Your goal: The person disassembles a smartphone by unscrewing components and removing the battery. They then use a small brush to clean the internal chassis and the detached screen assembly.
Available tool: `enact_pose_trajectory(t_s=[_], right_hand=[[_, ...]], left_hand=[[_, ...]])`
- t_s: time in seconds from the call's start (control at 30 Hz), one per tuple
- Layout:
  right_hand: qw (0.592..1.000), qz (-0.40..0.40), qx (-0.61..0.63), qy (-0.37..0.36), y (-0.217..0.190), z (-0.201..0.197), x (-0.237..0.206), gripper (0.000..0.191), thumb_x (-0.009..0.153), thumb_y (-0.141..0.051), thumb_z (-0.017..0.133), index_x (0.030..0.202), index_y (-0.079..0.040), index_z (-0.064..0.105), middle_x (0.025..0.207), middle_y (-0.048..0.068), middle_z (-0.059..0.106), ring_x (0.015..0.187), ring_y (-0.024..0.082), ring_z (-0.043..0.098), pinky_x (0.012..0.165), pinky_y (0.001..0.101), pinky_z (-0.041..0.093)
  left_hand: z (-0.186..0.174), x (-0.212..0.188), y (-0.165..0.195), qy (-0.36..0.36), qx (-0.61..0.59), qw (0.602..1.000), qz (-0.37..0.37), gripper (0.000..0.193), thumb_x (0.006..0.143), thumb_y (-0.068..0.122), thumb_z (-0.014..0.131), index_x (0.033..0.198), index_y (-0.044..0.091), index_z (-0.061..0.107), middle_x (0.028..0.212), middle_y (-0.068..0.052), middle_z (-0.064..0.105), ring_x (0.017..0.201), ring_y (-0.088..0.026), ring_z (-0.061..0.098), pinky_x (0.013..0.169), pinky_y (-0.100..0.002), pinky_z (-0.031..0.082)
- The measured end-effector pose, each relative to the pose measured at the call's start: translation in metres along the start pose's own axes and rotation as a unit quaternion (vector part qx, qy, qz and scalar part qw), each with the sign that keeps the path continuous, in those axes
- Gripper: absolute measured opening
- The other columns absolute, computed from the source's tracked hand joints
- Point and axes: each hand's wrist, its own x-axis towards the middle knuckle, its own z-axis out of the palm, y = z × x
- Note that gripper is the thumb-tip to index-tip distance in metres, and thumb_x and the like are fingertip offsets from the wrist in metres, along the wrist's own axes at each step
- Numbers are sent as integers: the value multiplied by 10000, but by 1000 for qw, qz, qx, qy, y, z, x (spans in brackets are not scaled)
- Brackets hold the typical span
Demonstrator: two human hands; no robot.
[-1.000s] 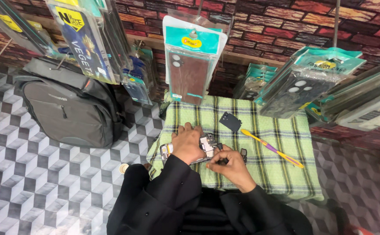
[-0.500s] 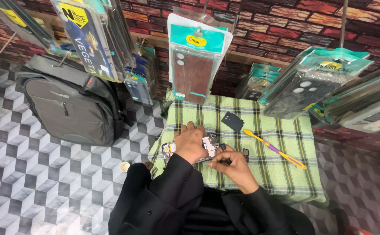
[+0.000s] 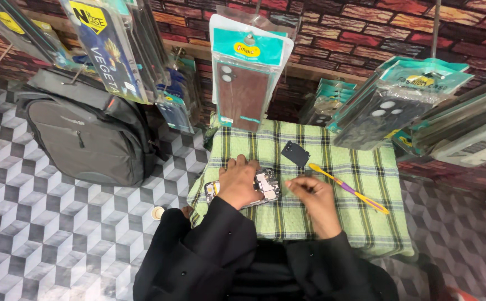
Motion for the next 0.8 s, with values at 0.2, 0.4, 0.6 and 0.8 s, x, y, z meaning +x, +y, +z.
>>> enact_pose_trajectory(t_s=[0.2,0.4,0.6,0.8], right_hand=[[992,-42,63,99,4,-26,21,169,908,-93,784,1052,-7,808,792,-22,630,603,31,412,513,214,299],[989,12,128,67,18,-39,34,242,905,-48,695,1136,2,744,981,-5,752,798,26,592,574,208,393],[995,0,88,49,27,-44,34,326,913,-37,646,1226,-47,735,982,1,708,827,48,583,611,216,405],[970,-144,-191,-41,41,-19,27,182,888,-124,759,1046,-54,814,856,22,663,729,103,565,636,257,455]], left_hand=[[-1,-4,-1,-1,18,999,36,1019,469,435,988,1344,98,589,1234,-126,528,1200,-361,486,960,-559,407],[12,-8,7,34,54,997,51,884,521,407,960,1277,87,632,1216,-135,535,1186,-357,500,940,-559,413],[15,-10,12,59,51,994,73,741,528,310,914,1174,50,657,1173,-122,561,1146,-336,523,930,-526,427],[11,-13,10,76,28,992,98,736,504,304,903,1144,32,662,1142,-124,580,1115,-330,540,907,-496,429]])
